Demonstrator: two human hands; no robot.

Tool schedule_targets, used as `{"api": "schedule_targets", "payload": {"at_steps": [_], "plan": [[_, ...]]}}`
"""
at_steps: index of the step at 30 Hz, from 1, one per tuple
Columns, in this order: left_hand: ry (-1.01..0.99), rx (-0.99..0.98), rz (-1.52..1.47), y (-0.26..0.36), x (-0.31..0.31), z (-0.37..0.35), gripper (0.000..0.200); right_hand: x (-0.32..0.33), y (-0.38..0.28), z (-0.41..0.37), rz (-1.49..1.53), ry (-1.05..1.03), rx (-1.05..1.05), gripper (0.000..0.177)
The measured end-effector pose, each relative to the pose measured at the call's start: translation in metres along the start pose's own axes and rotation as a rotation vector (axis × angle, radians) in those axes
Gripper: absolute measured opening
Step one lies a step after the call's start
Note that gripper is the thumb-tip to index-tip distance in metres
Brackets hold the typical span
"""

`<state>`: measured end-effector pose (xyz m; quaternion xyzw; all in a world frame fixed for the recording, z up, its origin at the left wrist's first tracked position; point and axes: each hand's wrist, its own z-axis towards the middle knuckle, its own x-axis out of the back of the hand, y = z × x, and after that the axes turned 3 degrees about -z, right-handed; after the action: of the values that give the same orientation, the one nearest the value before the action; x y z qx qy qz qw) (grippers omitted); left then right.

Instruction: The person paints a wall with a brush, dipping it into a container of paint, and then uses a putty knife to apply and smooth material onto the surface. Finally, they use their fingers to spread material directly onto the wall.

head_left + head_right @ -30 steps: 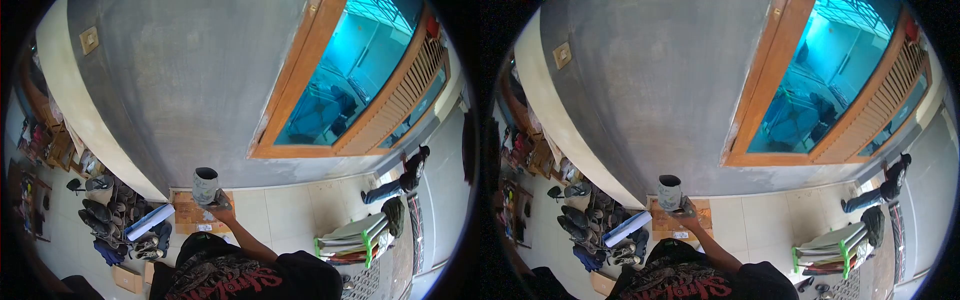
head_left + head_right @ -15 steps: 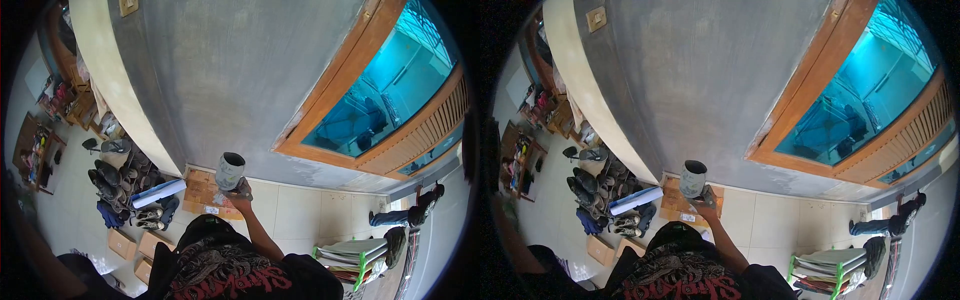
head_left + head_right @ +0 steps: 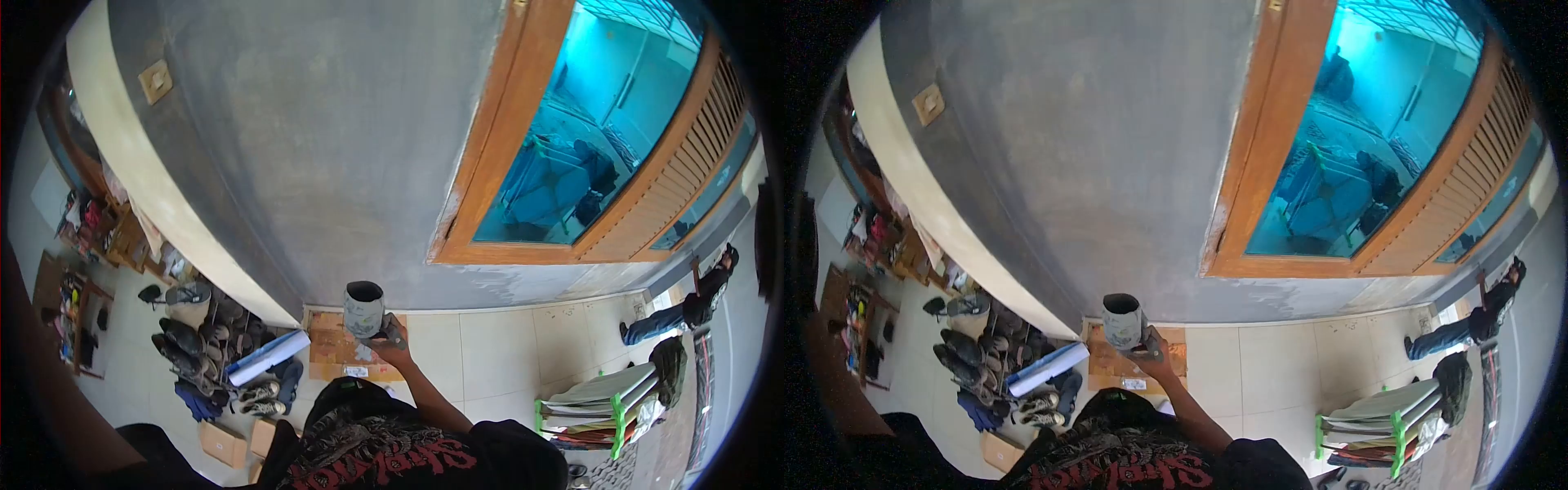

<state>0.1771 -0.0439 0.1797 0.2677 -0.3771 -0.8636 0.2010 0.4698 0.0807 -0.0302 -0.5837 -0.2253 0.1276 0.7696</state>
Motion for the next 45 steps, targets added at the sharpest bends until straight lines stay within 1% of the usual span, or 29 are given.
{"api": "schedule_targets", "payload": {"at_steps": [3,5,7,8,10,13,14,16,17,19,20,22,23,25,26,28,31,32,34,35,36,37,38,39,40,41,42,44,45], "plan": [[-0.067,-0.021,-0.085,-0.004,-0.032,0.035,0.043,0.015,-0.01,0.007,0.02,0.017,-0.007,0.049],[-0.107,-0.016,-0.148,-0.01,-0.055,0.05,0.042,0.023,0.002,0.011,-0.025,0.035,0.008,0.052],[-0.125,-0.014,-0.198,-0.012,-0.07,0.06,0.041,0.03,0.001,0.017,-0.133,-0.005,0.18,0.067],[-0.119,-0.018,-0.219,-0.011,-0.075,0.061,0.04,0.034,-0.001,0.019,-0.137,-0.006,0.189,0.067],[-0.128,-0.02,-0.257,-0.009,-0.085,0.069,0.038,0.034,-0.004,0.02,0.01,-0.055,0.051,0.073],[-0.129,-0.02,-0.313,-0.008,-0.1,0.077,0.036,0.029,0.008,0.024,0.087,-0.056,0.099,0.071],[-0.126,-0.02,-0.326,-0.007,-0.102,0.079,0.036,0.029,0.001,0.027,0.092,-0.057,0.103,0.071],[-0.117,-0.003,-0.353,-0.006,-0.105,0.078,0.034,0.033,-0.013,0.025,-0.008,-0.058,0.104,0.067],[-0.111,0.008,-0.367,-0.007,-0.107,0.076,0.034,0.032,-0.009,0.026,-0.006,-0.058,0.097,0.067],[-0.098,0.029,-0.398,-0.007,-0.109,0.073,0.032,0.028,0.003,0.028,0.019,-0.062,0.173,0.062],[-0.09,0.038,-0.415,-0.008,-0.111,0.072,0.032,0.027,0.003,0.029,0.017,-0.063,0.168,0.062],[-0.048,0.049,-0.435,-0.003,-0.105,0.064,0.03,0.021,0.0,0.028,0.083,-0.077,0.078,0.058],[-0.02,0.041,-0.442,0.002,-0.1,0.061,0.03,0.016,-0.002,0.027,0.083,-0.104,0.081,0.058],[0.022,0.012,-0.466,0.011,-0.092,0.061,0.028,0.006,-0.009,0.031,0.203,-0.022,0.073,0.048],[0.034,-0.001,-0.488,0.013,-0.093,0.062,0.027,0.004,-0.015,0.033,0.195,-0.033,0.087,0.048],[0.053,-0.017,-0.532,0.05,-0.124,0.08,0.026,-0.004,-0.027,0.032,0.044,-0.009,0.11,0.049],[0.117,-0.033,-0.56,0.037,-0.087,0.066,0.024,-0.017,-0.018,0.029,-0.029,0.01,0.101,0.052],[0.154,-0.037,-0.552,0.037,-0.068,0.059,0.023,-0.018,-0.047,0.027,-0.039,0.008,0.001,0.055],[0.238,-0.05,-0.531,0.053,-0.033,0.04,0.022,-0.039,-0.007,0.026,0.103,0.057,0.039,0.054],[0.285,-0.052,-0.525,0.063,-0.023,0.035,0.021,-0.044,-0.001,0.021,0.181,0.094,0.072,0.053],[0.253,0.038,-0.628,0.041,-0.031,0.04,0.024,-0.045,-0.005,0.017,-0.003,0.089,0.068,0.052],[0.245,0.1,-0.568,0.031,-0.036,0.048,0.028,-0.047,-0.009,0.016,-0.187,0.088,0.069,0.051],[0.21,0.139,-0.634,0.024,-0.037,0.047,0.027,-0.054,-0.001,0.013,-0.059,0.12,0.031,0.055],[0.232,0.154,-0.63,0.019,-0.037,0.043,0.027,-0.057,-0.004,0.008,-0.067,0.105,0.01,0.055],[0.219,0.23,-0.638,0.014,-0.039,0.041,0.027,-0.061,-0.006,0.007,-0.003,0.13,0.01,0.055],[0.198,0.305,-0.646,0.01,-0.042,0.039,0.027,-0.063,-0.011,0.009,0.063,0.161,0.013,0.054],[0.2,0.318,-0.649,0.008,-0.043,0.037,0.027,-0.067,-0.034,0.008,0.133,0.159,-0.025,0.054],[0.077,0.347,-0.707,0.006,-0.045,0.035,0.029,-0.068,-0.035,0.006,0.109,0.159,-0.024,0.053],[0.069,0.361,-0.712,0.006,-0.046,0.034,0.029,-0.069,-0.038,0.005,0.09,0.154,-0.011,0.053]]}}
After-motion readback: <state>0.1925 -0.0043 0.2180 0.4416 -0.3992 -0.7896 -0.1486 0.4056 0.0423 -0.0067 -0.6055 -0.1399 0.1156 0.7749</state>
